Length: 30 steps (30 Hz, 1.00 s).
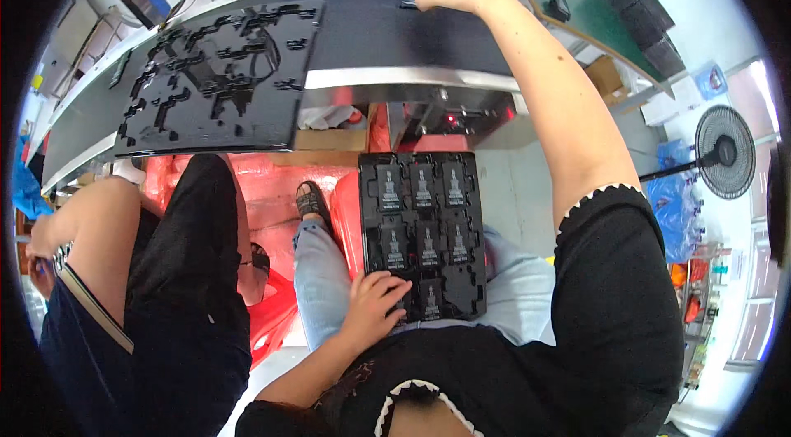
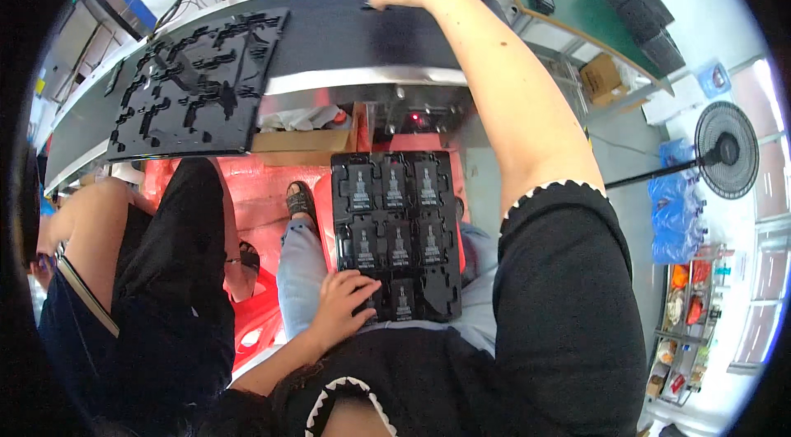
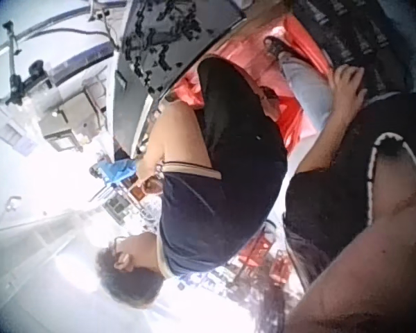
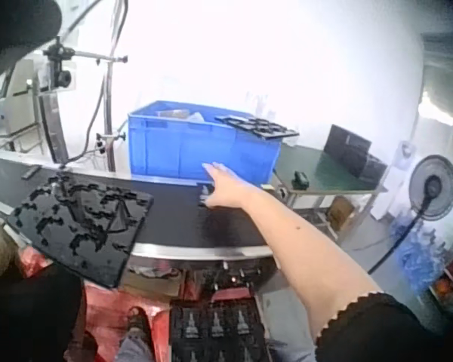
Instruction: The person sits on a red stool and repeatedly picks up small black electronic modules from a tray on their lap. They place each module onto a testing station or conveyor belt in front of them, then retrieve it and return it to the tray. The process is repeated continuously throughout the clip.
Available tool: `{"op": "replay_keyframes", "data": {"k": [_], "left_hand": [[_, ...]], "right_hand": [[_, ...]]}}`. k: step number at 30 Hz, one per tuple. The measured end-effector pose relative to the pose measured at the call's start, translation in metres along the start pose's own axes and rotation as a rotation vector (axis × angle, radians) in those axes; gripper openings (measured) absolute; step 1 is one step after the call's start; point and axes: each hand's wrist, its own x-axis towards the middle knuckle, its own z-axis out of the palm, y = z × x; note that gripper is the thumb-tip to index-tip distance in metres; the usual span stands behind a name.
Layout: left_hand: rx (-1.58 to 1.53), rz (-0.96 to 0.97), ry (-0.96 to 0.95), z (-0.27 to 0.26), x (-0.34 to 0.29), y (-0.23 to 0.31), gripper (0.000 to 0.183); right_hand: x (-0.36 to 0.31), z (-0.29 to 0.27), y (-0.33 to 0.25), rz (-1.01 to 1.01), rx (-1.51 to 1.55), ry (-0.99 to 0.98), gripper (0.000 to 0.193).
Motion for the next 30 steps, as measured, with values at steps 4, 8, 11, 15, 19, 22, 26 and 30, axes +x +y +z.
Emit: {"op": "replay_keyframes", "data": {"k": [4,8,11,15,19,22,26,30], "left_hand": [[0.028,0.003,-0.027,0.0,0.005,-0.005,0.049],[0.089,0.08,0.045,0.008,-0.007,-0.017,0.048],[0.173,0.141,0.11,0.029,-0.021,-0.033,0.047],[0.145,0.038,0.1,0.015,-0.019,-0.015,0.045],[0.187,0.005,0.078,-0.004,0.006,0.003,0.045],[0.282,0.025,0.047,-0.006,0.01,0.008,0.043],[0.334,0.038,-0.032,-0.015,0.011,0.012,0.041],[0.287,0.022,0.034,-0.03,0.021,0.015,0.039]], "right_hand": [[0.024,-0.019,0.016,0.255,0.187,-0.754,0.096],[-0.002,-0.036,0.009,0.062,-0.209,-0.393,0.079],[-0.052,-0.062,-0.016,0.039,-0.036,-0.114,0.074],[-0.163,-0.123,-0.092,0.131,0.361,-0.112,0.079],[-0.296,-0.133,-0.142,0.029,0.484,-0.279,0.083],[-0.378,-0.117,-0.177,0.192,0.594,-0.466,0.086],[-0.426,-0.099,-0.205,0.25,0.554,-0.657,0.087],[-0.436,-0.095,-0.209,0.157,0.317,-0.667,0.084]]}}
